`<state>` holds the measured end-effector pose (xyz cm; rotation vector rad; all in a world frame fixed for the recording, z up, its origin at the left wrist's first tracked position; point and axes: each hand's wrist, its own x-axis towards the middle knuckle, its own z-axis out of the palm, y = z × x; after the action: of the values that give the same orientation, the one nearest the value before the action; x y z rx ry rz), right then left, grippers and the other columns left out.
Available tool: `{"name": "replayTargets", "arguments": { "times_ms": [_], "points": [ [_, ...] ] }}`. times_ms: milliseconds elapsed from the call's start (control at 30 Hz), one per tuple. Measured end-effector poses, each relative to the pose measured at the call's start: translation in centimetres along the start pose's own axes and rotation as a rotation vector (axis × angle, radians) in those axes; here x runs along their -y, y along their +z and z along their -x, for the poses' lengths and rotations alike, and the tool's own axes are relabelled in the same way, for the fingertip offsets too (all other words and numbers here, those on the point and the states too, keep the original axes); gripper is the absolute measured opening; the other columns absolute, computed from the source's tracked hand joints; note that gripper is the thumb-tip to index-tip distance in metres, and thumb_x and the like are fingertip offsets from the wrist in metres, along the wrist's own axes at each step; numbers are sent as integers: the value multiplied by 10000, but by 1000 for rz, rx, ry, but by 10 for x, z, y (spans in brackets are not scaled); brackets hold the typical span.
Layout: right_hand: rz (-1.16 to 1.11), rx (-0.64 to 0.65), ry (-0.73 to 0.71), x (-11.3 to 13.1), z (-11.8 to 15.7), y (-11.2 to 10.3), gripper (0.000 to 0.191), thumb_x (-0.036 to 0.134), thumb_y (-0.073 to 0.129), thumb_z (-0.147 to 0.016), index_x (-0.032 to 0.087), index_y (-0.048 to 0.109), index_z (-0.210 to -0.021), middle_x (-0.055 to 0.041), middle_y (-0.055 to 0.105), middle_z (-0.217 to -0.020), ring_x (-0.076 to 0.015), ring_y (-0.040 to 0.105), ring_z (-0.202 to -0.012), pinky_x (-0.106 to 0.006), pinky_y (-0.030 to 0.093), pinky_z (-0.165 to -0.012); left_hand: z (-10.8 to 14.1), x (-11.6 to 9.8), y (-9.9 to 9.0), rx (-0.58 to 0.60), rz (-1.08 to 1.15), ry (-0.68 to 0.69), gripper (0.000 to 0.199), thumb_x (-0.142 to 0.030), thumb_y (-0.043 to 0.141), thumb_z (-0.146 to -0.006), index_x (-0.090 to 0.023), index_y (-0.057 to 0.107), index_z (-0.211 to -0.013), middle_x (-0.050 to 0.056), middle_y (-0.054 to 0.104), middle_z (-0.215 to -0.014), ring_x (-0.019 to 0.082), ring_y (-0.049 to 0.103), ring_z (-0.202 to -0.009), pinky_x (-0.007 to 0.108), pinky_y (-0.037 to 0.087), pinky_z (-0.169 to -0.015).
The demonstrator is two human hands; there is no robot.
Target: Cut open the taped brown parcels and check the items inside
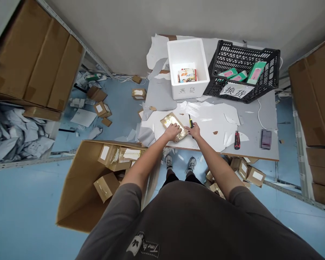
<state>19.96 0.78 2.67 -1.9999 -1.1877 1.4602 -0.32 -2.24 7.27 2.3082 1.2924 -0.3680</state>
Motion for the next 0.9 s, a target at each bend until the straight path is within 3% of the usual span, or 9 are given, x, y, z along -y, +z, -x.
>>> {"name": "replayTargets", "arguments": {
  "times_ms": [100,267,500,767,900],
  "points": [
    [-104,-25,-47,15,0,-13,338,523,697,-1036,266,478,-1048,61,617,-815,-117,695,-617,-188,590,-534,-6,-8,2,-27,49,-151,730,-423,1036,-654,-221,692,-1266,174,634,-1389,410,511,-1359,495,408,-1163],
    [-98,210,-80,-3,32,-48,263,469,654,-1089,258,519,-1009,93,553,-627,-131,656,-487,-189,541,-475,-12,-16,17,-115,157,-318,784,-461,1067,-634,-218,646,-1249,144,617,-1353,386,541,-1335,458,445,-1137],
    [153,301,-54,-33,62,-59,212,384,535,-1149,247,529,-987,76,606,-643,-148,715,-525,-197,492,-532,-8,2,24,-84,176,-276,780,-298,1050,-662,-230,614,-1306,128,614,-1355,362,554,-1347,451,427,-1175],
    [589,354,-178,-3,70,-62,213,404,503,-1173,233,629,-1198,-12,785,-931,-163,725,-643,-238,476,-678,-16,1,17,-25,155,-334,792,-356,1096,-599,-221,644,-1234,149,618,-1377,382,550,-1365,438,437,-1145],
    [722,351,-203,13,70,-64,290,450,487,-1181,220,650,-1251,-65,810,-1023,-192,740,-739,-255,443,-681,-6,3,17,-63,128,-362,809,-468,1064,-651,-214,638,-1289,167,630,-1384,385,544,-1370,467,388,-1207]
  ]
}}
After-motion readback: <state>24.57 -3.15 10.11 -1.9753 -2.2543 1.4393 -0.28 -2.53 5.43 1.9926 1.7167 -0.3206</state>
